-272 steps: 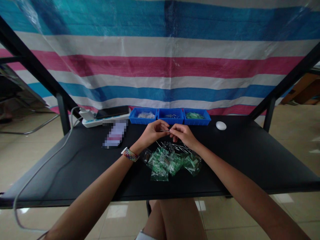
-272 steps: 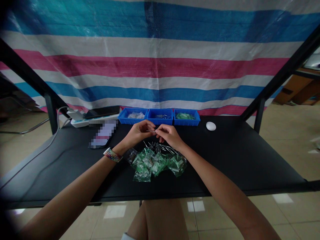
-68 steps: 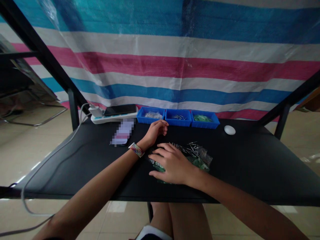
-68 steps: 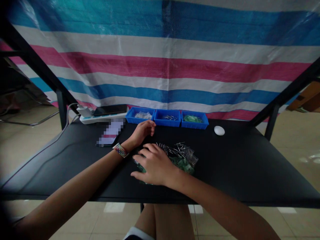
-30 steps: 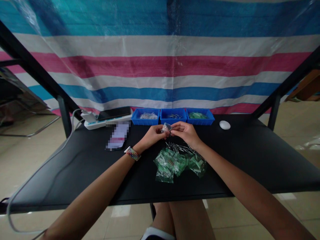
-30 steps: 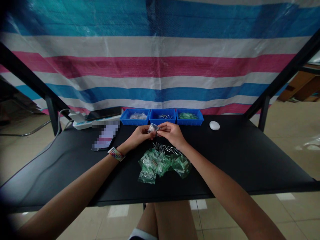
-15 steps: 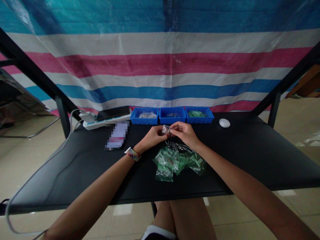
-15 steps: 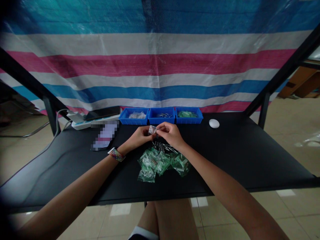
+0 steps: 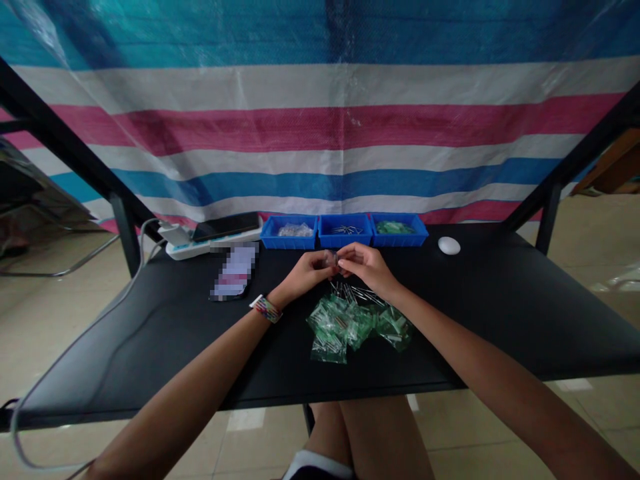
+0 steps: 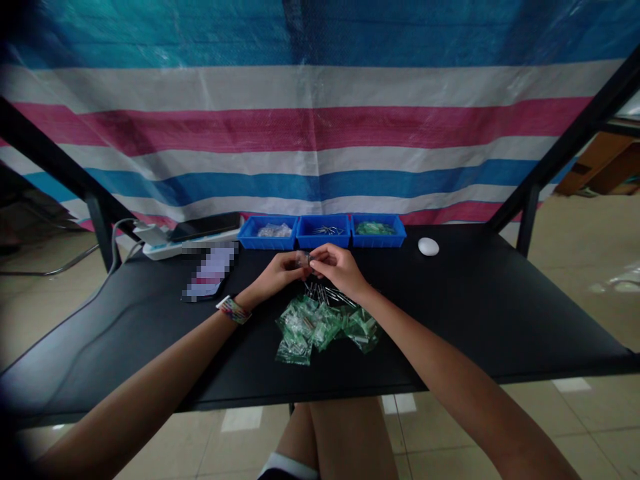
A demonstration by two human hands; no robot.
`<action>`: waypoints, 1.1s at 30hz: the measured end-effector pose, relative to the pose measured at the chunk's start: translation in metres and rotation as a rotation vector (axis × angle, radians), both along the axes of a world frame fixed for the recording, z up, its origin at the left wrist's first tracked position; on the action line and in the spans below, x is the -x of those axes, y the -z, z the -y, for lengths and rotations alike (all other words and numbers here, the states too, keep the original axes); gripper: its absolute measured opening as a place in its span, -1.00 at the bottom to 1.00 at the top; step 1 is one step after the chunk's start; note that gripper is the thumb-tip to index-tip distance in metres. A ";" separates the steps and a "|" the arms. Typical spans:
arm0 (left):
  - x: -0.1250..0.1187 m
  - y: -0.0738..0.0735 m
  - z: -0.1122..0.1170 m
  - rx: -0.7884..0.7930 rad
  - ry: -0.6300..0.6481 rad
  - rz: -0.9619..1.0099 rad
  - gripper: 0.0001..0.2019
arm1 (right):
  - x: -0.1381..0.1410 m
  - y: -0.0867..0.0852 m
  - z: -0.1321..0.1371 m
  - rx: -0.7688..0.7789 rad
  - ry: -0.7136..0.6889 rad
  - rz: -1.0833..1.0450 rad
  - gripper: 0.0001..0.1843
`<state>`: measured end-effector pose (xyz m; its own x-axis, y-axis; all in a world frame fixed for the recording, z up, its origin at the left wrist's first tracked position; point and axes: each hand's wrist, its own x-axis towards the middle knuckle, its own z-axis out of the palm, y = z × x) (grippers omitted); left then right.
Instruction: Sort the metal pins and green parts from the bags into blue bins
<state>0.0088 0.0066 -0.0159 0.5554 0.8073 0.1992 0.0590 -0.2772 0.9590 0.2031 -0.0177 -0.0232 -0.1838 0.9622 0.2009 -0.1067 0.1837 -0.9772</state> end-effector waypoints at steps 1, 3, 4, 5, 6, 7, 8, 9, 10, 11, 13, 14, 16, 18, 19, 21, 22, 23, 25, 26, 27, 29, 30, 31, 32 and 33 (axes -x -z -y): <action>0.000 -0.001 0.000 0.002 0.007 0.012 -0.75 | 0.000 0.000 0.000 -0.004 -0.003 0.002 -0.68; -0.001 -0.002 0.001 0.011 0.012 0.025 -0.75 | 0.000 0.001 0.000 -0.016 0.000 0.010 -0.69; -0.001 -0.003 0.001 0.019 0.010 0.026 -0.75 | 0.000 0.000 -0.001 -0.022 0.005 0.014 -0.70; -0.001 -0.003 0.002 0.030 0.009 0.024 -0.75 | -0.001 0.000 -0.001 -0.030 0.012 0.016 -0.70; -0.001 -0.004 0.002 0.045 0.006 0.021 -0.74 | -0.001 -0.001 -0.001 -0.040 0.021 0.019 -0.70; -0.001 -0.004 0.003 0.061 0.002 0.020 -0.72 | -0.001 -0.001 -0.001 -0.052 0.034 0.022 -0.71; -0.001 -0.005 0.003 0.071 -0.006 0.020 -0.70 | -0.002 -0.002 -0.001 -0.066 0.050 0.028 -0.71; 0.000 -0.005 0.003 0.073 -0.020 0.022 -0.68 | -0.002 -0.003 -0.001 -0.081 0.067 0.036 -0.72; 0.000 -0.005 0.002 0.068 -0.036 0.023 -0.62 | -0.003 -0.004 -0.001 -0.097 0.083 0.047 -0.73; 0.001 -0.005 0.002 0.059 -0.055 0.022 -0.54 | -0.004 -0.005 -0.001 -0.111 0.098 0.059 -0.75; 0.002 -0.004 0.001 0.052 -0.080 0.000 -0.41 | -0.005 -0.008 0.001 -0.140 0.116 0.087 -0.79; 0.003 -0.003 0.000 0.062 -0.083 -0.016 -0.37 | -0.005 -0.008 0.002 -0.159 0.121 0.103 -0.81; 0.004 -0.002 -0.001 0.100 -0.072 -0.036 -0.31 | -0.006 -0.010 0.004 -0.215 0.135 0.138 -0.86; 0.004 0.000 -0.002 0.146 -0.059 -0.018 -0.26 | -0.006 -0.010 0.005 -0.292 0.148 0.180 -0.89; 0.004 0.000 -0.003 0.168 -0.057 0.003 -0.26 | -0.006 -0.010 0.006 -0.334 0.155 0.199 -0.89; 0.004 0.001 -0.004 0.205 -0.057 0.045 -0.29 | -0.006 -0.009 0.006 -0.404 0.163 0.233 -0.85; 0.004 0.001 -0.004 0.214 -0.058 0.060 -0.33 | -0.006 -0.009 0.006 -0.428 0.166 0.248 -0.83; 0.004 0.001 -0.004 0.215 -0.057 0.068 -0.38 | -0.006 -0.008 0.005 -0.443 0.170 0.259 -0.82; 0.005 -0.001 -0.003 0.198 -0.053 0.066 -0.52 | -0.006 -0.007 0.005 -0.448 0.175 0.274 -0.80; 0.005 -0.002 -0.002 0.187 -0.050 0.062 -0.57 | -0.006 -0.006 0.005 -0.440 0.178 0.278 -0.80; 0.005 -0.003 -0.002 0.177 -0.050 0.061 -0.61 | -0.006 -0.006 0.005 -0.427 0.183 0.278 -0.81; 0.004 -0.004 -0.001 0.167 -0.055 0.070 -0.65 | -0.006 -0.006 0.005 -0.382 0.189 0.255 -0.84; 0.004 -0.003 -0.001 0.168 -0.060 0.079 -0.65 | -0.006 -0.007 0.004 -0.342 0.185 0.226 -0.86; 0.004 -0.003 -0.001 0.169 -0.064 0.086 -0.66 | -0.006 -0.007 0.004 -0.291 0.176 0.183 -0.86; 0.004 -0.002 -0.001 0.172 -0.069 0.091 -0.66 | -0.006 -0.008 0.003 -0.233 0.164 0.131 -0.85; 0.003 -0.001 -0.002 0.175 -0.070 0.092 -0.66 | -0.007 -0.008 0.003 -0.172 0.150 0.075 -0.80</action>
<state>0.0054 0.0083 -0.0147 0.4827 0.8701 0.1000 -0.0178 -0.1045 0.9944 0.2098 -0.0202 -0.0151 -0.0617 0.9326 0.3556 0.0066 0.3567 -0.9342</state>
